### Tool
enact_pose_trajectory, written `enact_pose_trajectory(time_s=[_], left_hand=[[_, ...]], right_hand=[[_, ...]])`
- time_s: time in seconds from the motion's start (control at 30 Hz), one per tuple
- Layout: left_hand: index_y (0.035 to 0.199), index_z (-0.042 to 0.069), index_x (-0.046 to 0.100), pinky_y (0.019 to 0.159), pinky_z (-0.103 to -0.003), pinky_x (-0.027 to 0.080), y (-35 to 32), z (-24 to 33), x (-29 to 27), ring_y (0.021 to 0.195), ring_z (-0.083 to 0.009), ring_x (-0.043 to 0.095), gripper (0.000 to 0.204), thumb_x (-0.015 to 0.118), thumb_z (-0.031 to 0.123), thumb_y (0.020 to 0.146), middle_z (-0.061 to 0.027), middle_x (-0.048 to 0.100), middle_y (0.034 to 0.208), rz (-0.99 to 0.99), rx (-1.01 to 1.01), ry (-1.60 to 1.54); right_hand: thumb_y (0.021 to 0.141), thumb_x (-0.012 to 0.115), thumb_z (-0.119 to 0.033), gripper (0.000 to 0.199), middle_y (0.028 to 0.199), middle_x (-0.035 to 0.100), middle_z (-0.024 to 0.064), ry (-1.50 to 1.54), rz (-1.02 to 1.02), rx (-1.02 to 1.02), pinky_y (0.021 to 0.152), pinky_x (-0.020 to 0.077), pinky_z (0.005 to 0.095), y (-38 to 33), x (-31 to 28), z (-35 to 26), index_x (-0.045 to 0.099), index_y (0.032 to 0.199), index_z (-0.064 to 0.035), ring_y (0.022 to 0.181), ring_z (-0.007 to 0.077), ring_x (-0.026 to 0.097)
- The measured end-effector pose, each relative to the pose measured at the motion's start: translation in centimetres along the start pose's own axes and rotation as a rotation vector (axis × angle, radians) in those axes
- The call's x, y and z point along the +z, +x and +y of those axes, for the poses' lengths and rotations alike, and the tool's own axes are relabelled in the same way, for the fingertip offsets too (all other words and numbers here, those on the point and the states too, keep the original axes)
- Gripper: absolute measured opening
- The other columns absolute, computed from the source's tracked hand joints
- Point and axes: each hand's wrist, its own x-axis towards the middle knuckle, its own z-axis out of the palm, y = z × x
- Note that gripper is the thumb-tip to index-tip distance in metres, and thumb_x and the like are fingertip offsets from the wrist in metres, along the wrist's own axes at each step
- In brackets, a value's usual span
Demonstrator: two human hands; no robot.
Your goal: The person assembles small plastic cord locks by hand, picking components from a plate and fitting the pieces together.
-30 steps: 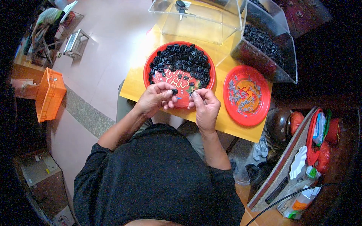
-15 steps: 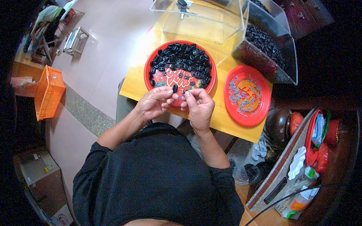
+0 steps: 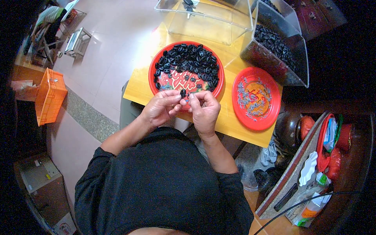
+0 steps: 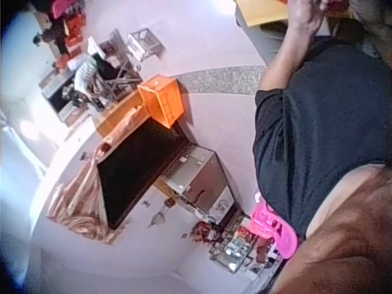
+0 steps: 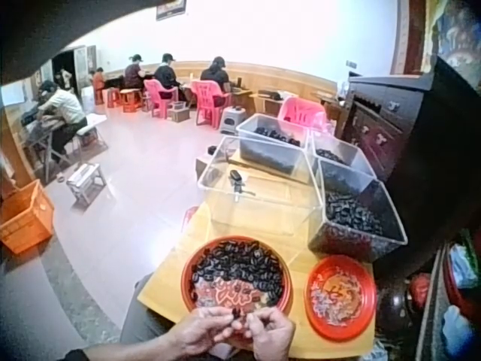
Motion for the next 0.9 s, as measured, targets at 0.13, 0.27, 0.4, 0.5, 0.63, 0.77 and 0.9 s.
enact_pose_trajectory(time_s=[0.13, 0.27, 0.4, 0.5, 0.63, 0.77, 0.9], left_hand=[[0.090, 0.003, 0.058, 0.048, -0.016, 0.043, -0.2, 0.0, 0.5, 0.058, -0.0090, 0.058, 0.007, 0.056, 0.008, 0.086, -0.0085, 0.065, 0.077, 0.023, 0.060, 0.074], [0.090, 0.004, 0.057, 0.044, -0.017, 0.042, -0.3, -0.2, 0.8, 0.054, -0.0079, 0.056, 0.009, 0.057, 0.011, 0.086, -0.0061, 0.063, 0.073, 0.063, 0.111, 0.206], [0.087, 0.003, 0.057, 0.043, -0.015, 0.040, -0.6, 0.3, 1.0, 0.053, -0.0058, 0.054, 0.009, 0.058, 0.012, 0.086, -0.0032, 0.061, 0.069, 0.036, 0.175, 0.367], [0.087, 0.004, 0.056, 0.043, -0.016, 0.039, -0.7, 1.0, 0.8, 0.050, -0.0053, 0.051, 0.011, 0.058, 0.014, 0.085, -0.0012, 0.057, 0.065, -0.034, 0.150, 0.524], [0.086, 0.004, 0.055, 0.046, -0.018, 0.039, -0.9, 2.0, 0.4, 0.054, -0.0057, 0.051, 0.009, 0.058, 0.013, 0.085, 0.0000, 0.055, 0.065, -0.112, 0.054, 0.524], [0.083, 0.006, 0.054, 0.046, -0.018, 0.037, -0.8, 2.8, 0.3, 0.054, -0.0054, 0.050, 0.010, 0.059, 0.014, 0.084, 0.0006, 0.055, 0.065, -0.196, -0.040, 0.632], [0.082, 0.006, 0.055, 0.045, -0.018, 0.036, -0.9, 3.4, 0.4, 0.052, -0.0049, 0.048, 0.012, 0.060, 0.017, 0.084, 0.0016, 0.054, 0.063, -0.259, -0.088, 0.692]], right_hand=[[0.082, 0.059, -0.002, 0.006, 0.065, 0.057, 0.0034, -0.009, 0.006, 0.003, 0.047, 0.0408, 0.0171, -0.1, 0.3, -0.2, 0.055, 0.078, -0.0006, 0.051, 0.0056, 0.050], [0.083, 0.058, -0.002, 0.006, 0.065, 0.058, 0.0037, 0.040, -0.004, 0.008, 0.047, 0.0406, 0.0170, -0.3, 0.5, -0.1, 0.054, 0.078, -0.0005, 0.051, 0.0059, 0.051], [0.083, 0.058, -0.003, 0.005, 0.070, 0.059, 0.0037, 0.112, -0.094, 0.065, 0.048, 0.0434, 0.0173, -0.2, -0.2, 0.0, 0.055, 0.084, 0.0010, 0.053, 0.0051, 0.052], [0.083, 0.057, -0.001, 0.012, 0.073, 0.059, 0.0048, 0.185, -0.219, 0.147, 0.049, 0.0451, 0.0179, 0.0, -0.6, -1.0, 0.056, 0.094, 0.0034, 0.055, 0.0058, 0.052], [0.083, 0.056, 0.002, 0.027, 0.076, 0.057, 0.0040, 0.169, -0.437, 0.165, 0.050, 0.0467, 0.0185, 0.1, -1.8, -1.3, 0.055, 0.110, 0.0035, 0.057, 0.0067, 0.053], [0.082, 0.057, 0.003, 0.027, 0.074, 0.056, 0.0022, 0.113, -0.520, 0.129, 0.050, 0.0466, 0.0184, -0.1, -2.1, -1.3, 0.056, 0.109, 0.0019, 0.056, 0.0062, 0.053], [0.081, 0.059, 0.003, 0.025, 0.073, 0.056, 0.0019, 0.041, -0.534, 0.073, 0.048, 0.0459, 0.0180, -0.4, -2.0, -1.4, 0.057, 0.106, 0.0018, 0.054, 0.0059, 0.054]])
